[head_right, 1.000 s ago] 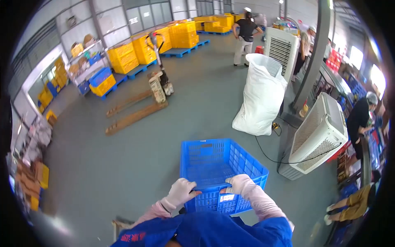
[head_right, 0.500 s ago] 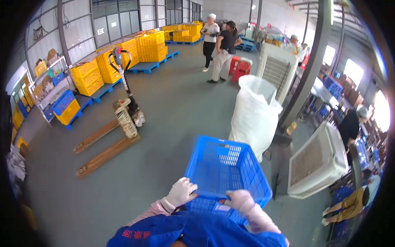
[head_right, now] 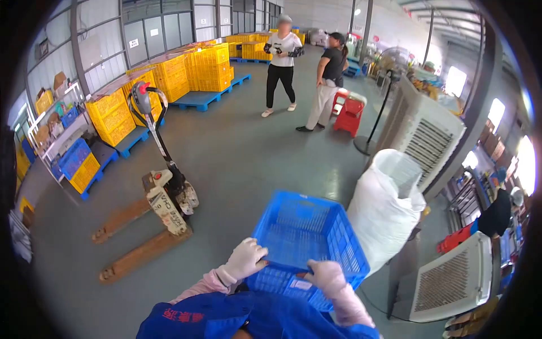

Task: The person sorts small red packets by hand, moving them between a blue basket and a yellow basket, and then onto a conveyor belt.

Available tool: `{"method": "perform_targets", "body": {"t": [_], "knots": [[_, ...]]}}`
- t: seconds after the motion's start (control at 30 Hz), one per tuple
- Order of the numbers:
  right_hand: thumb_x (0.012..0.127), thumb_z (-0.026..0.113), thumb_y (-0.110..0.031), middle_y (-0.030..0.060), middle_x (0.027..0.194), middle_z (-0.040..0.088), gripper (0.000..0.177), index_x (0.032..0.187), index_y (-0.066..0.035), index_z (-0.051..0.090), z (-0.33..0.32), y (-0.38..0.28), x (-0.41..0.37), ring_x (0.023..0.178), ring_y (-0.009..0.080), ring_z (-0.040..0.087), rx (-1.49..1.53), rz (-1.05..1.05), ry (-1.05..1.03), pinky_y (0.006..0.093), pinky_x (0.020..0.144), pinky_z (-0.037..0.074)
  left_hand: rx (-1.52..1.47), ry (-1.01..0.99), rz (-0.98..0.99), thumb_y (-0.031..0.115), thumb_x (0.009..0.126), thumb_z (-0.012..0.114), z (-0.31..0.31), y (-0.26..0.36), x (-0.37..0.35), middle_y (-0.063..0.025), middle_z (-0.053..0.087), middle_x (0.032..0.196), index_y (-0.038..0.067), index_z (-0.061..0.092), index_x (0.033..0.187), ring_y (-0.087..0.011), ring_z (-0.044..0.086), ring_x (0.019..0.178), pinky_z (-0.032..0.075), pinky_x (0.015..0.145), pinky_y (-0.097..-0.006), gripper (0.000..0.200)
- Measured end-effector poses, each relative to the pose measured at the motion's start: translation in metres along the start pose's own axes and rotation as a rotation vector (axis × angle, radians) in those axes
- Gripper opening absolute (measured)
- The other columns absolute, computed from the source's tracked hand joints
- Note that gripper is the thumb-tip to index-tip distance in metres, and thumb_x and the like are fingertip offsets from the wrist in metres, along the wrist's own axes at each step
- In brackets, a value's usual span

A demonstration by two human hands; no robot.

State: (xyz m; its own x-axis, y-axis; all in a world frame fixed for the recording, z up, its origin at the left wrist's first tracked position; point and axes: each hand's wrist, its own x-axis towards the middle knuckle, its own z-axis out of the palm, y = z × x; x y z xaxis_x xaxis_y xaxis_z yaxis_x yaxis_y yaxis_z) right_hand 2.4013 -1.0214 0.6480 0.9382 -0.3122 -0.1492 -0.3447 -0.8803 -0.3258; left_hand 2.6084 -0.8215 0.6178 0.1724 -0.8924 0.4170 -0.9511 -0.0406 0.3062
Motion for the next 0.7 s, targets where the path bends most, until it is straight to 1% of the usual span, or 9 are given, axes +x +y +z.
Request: {"method": "perform_targets", "body": {"t": [0.03, 0.2, 0.33, 0.4, 0.43, 0.47, 0.53, 0.6, 0.7], "knots": [[0.085, 0.066, -0.055, 0.0206, 0.078, 0.067, 0.050, 0.092, -0.005, 0.064, -0.015, -0.005, 0.038, 0.080, 0.0407, 0.066, 0.022, 0.000, -0.032, 0.0489, 0.070, 0.050, 0.004, -0.018, -0.040, 0.026, 0.074, 0.074, -0.014, -0.024, 0.019, -0.0112, 0.066, 0.075, 0.006, 0.064, 0.081, -0.0316, 0.061, 0.083, 0.046, 0.087, -0.0430, 0.023], [0.086, 0.063, -0.056, 0.0202, 0.079, 0.067, 0.052, 0.097, -0.005, 0.064, -0.065, -0.021, 0.185, 0.082, 0.0400, 0.066, -0.008, -0.075, -0.135, 0.0475, 0.072, 0.051, 0.028, -0.047, -0.136, 0.027, 0.075, 0.074, -0.057, -0.134, 0.082, -0.0117, 0.068, 0.079, 0.006, 0.066, 0.083, -0.0328, 0.061, 0.084, 0.046, 0.088, -0.0431, 0.024], [0.088, 0.060, -0.057, 0.0207, 0.081, 0.067, 0.053, 0.098, -0.005, 0.064, -0.064, -0.018, 0.305, 0.084, 0.0395, 0.066, -0.065, -0.043, -0.151, 0.0467, 0.076, 0.051, 0.018, -0.050, -0.101, 0.026, 0.076, 0.074, -0.043, -0.255, 0.134, -0.0120, 0.068, 0.079, 0.006, 0.065, 0.082, -0.0330, 0.061, 0.085, 0.045, 0.088, -0.0441, 0.023], [0.088, 0.061, -0.057, 0.0204, 0.080, 0.068, 0.054, 0.097, -0.004, 0.064, -0.055, -0.020, 0.367, 0.084, 0.0393, 0.067, -0.015, -0.019, -0.140, 0.0466, 0.076, 0.051, -0.013, -0.020, -0.070, 0.025, 0.073, 0.072, -0.037, -0.318, 0.167, -0.0111, 0.066, 0.075, 0.007, 0.065, 0.081, -0.0333, 0.060, 0.085, 0.045, 0.089, -0.0445, 0.021], [0.087, 0.062, -0.056, 0.0210, 0.082, 0.068, 0.053, 0.100, -0.005, 0.065, -0.059, -0.026, 0.392, 0.084, 0.0393, 0.067, 0.017, 0.043, -0.130, 0.0466, 0.075, 0.051, 0.011, -0.044, -0.050, 0.024, 0.074, 0.071, -0.036, -0.350, 0.181, -0.0114, 0.067, 0.077, 0.006, 0.064, 0.081, -0.0341, 0.061, 0.088, 0.044, 0.093, -0.0449, 0.021], [0.087, 0.063, -0.056, 0.0215, 0.083, 0.069, 0.053, 0.103, -0.005, 0.066, -0.068, -0.031, 0.425, 0.084, 0.0393, 0.067, 0.040, 0.106, -0.107, 0.0466, 0.075, 0.051, 0.008, -0.036, -0.040, 0.024, 0.074, 0.071, -0.041, -0.383, 0.197, -0.0114, 0.067, 0.077, 0.006, 0.064, 0.081, -0.0341, 0.061, 0.088, 0.044, 0.093, -0.0449, 0.021], [0.087, 0.064, -0.053, 0.0217, 0.081, 0.068, 0.053, 0.105, -0.004, 0.064, -0.077, -0.036, 0.479, 0.081, 0.0398, 0.067, 0.004, 0.093, -0.056, 0.0474, 0.073, 0.051, -0.010, -0.070, 0.010, 0.026, 0.079, 0.070, -0.052, -0.443, 0.234, -0.0118, 0.068, 0.081, 0.006, 0.065, 0.087, -0.0338, 0.063, 0.089, 0.043, 0.099, -0.0438, 0.023], [0.087, 0.063, -0.052, 0.0198, 0.078, 0.067, 0.048, 0.091, -0.004, 0.061, -0.096, -0.041, 0.524, 0.080, 0.0397, 0.066, -0.038, 0.107, 0.009, 0.0483, 0.073, 0.051, -0.026, -0.099, 0.042, 0.026, 0.079, 0.069, -0.066, -0.490, 0.275, -0.0118, 0.068, 0.082, 0.006, 0.065, 0.088, -0.0335, 0.063, 0.089, 0.042, 0.099, -0.0438, 0.023], [0.086, 0.064, -0.052, 0.0201, 0.076, 0.066, 0.048, 0.093, -0.005, 0.062, -0.132, -0.047, 0.588, 0.079, 0.0393, 0.067, 0.003, 0.192, 0.022, 0.0477, 0.072, 0.051, -0.052, -0.176, 0.074, 0.026, 0.080, 0.069, -0.089, -0.545, 0.336, -0.0123, 0.068, 0.082, 0.005, 0.065, 0.089, -0.0327, 0.063, 0.090, 0.041, 0.103, -0.0441, 0.023]]}}
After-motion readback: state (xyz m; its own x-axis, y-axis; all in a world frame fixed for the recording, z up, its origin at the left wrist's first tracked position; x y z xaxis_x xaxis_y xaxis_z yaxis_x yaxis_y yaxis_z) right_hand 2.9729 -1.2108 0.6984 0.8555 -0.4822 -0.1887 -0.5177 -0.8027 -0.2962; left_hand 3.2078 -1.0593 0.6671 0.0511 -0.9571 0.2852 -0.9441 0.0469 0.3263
